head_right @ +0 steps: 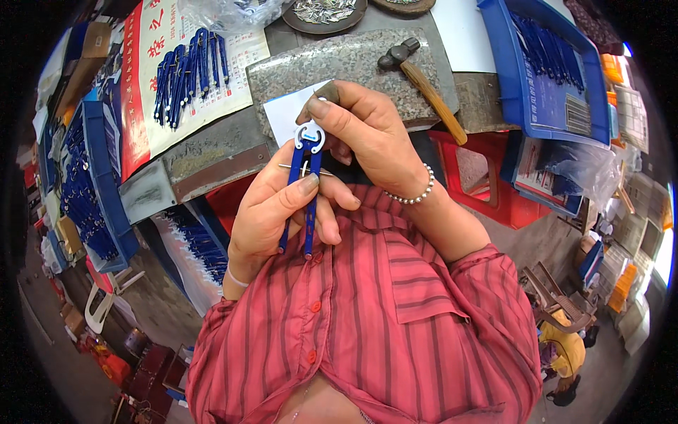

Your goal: Assembling blue plastic tools by inserting white pins and securing them with metal fasteners using a hammer.

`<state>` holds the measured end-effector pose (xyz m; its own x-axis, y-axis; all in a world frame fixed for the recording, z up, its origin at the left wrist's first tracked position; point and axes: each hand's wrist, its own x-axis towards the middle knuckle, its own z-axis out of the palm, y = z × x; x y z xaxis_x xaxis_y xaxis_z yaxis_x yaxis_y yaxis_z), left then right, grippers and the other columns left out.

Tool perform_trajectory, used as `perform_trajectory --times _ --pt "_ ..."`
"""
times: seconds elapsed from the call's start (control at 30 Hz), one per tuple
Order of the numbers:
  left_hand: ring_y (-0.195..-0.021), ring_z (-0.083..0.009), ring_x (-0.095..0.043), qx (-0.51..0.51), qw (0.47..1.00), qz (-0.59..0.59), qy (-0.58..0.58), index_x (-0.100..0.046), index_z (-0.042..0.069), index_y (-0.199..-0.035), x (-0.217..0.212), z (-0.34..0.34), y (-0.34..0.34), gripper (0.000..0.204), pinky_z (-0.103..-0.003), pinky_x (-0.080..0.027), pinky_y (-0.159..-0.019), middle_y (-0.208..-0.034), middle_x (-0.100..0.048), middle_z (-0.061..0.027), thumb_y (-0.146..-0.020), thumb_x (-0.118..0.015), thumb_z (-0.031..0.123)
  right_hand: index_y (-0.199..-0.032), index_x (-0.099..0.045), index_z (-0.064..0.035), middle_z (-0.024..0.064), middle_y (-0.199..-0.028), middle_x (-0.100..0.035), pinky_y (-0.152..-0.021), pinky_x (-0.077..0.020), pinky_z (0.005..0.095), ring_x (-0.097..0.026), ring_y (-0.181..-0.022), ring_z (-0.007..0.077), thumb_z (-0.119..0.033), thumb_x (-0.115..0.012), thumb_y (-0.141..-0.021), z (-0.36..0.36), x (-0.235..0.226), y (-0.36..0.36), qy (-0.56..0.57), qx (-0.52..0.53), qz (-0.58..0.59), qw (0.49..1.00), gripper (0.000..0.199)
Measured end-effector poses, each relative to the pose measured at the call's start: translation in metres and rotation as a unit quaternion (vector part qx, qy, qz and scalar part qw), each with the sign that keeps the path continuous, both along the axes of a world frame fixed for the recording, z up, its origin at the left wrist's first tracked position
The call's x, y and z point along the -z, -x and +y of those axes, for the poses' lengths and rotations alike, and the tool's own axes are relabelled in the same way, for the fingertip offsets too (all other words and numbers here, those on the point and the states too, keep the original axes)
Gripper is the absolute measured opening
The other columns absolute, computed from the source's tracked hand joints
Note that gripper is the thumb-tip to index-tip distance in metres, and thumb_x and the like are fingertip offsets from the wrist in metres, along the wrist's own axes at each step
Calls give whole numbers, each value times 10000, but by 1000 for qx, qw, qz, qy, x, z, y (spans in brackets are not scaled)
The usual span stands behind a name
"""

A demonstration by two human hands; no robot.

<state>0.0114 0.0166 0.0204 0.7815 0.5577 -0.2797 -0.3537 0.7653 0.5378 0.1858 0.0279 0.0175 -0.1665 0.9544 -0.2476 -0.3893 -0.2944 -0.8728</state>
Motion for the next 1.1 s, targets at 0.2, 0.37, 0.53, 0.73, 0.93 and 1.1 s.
perform_trajectory --times 0.2,0.37,0.53,0.73,0.93,1.1 --pt "-684 -192 -656 3 1000 14 -1 -181 4 -1359 -2 1 0 471 -260 -539 -621 -1023 -601 -230 -981 -406 172 -928 -586 -15 -62 -645 -466 -420 -269 147 -357 -486 -10 -242 -515 -946 0 3 4 -18 15 -31 999 238" --pt "-681 -183 -654 -5 999 30 -13 -211 2 -1336 -3 1 0 442 -260 -540 -621 -1020 -602 -227 -981 -408 175 -932 -587 -14 -55 -664 -479 -422 -276 148 -366 -492 -8 -246 -514 -946 1 5 4 -28 12 -32 999 244" --pt "-675 -176 -651 -15 999 41 -17 -220 -2 -1324 -5 0 0 429 -258 -538 -618 -1016 -603 -228 -982 -406 177 -925 -590 -15 -52 -685 -494 -425 -280 148 -372 -494 -7 -250 -512 -947 2 6 5 -30 10 -25 999 249" --pt "-674 -178 -648 -30 999 39 -20 -224 12 -1349 -6 2 3 434 -267 -536 -621 -1011 -607 -223 -984 -401 168 -1025 -543 5 19 -844 -569 -460 -350 163 -424 -550 21 -168 -497 -945 2 4 8 -34 59 -57 996 196" --pt "-686 -190 -651 -67 996 50 -13 -215 18 -1390 -7 8 8 470 -267 -535 -631 -998 -608 -229 -980 -407 143 -933 -520 -22 87 -792 -525 -466 -416 225 -491 -590 127 -37 -479 -873 -41 -55 -4 -145 186 40 971 74" --pt "-704 -188 -656 -97 994 46 -15 -224 13 -1388 -4 7 13 466 -261 -534 -638 -997 -609 -229 -977 -412 129 -779 -571 -85 10 -693 -489 -302 -190 154 -284 -365 17 25 -512 -482 -30 -144 -10 -302 -232 -55 923 323"
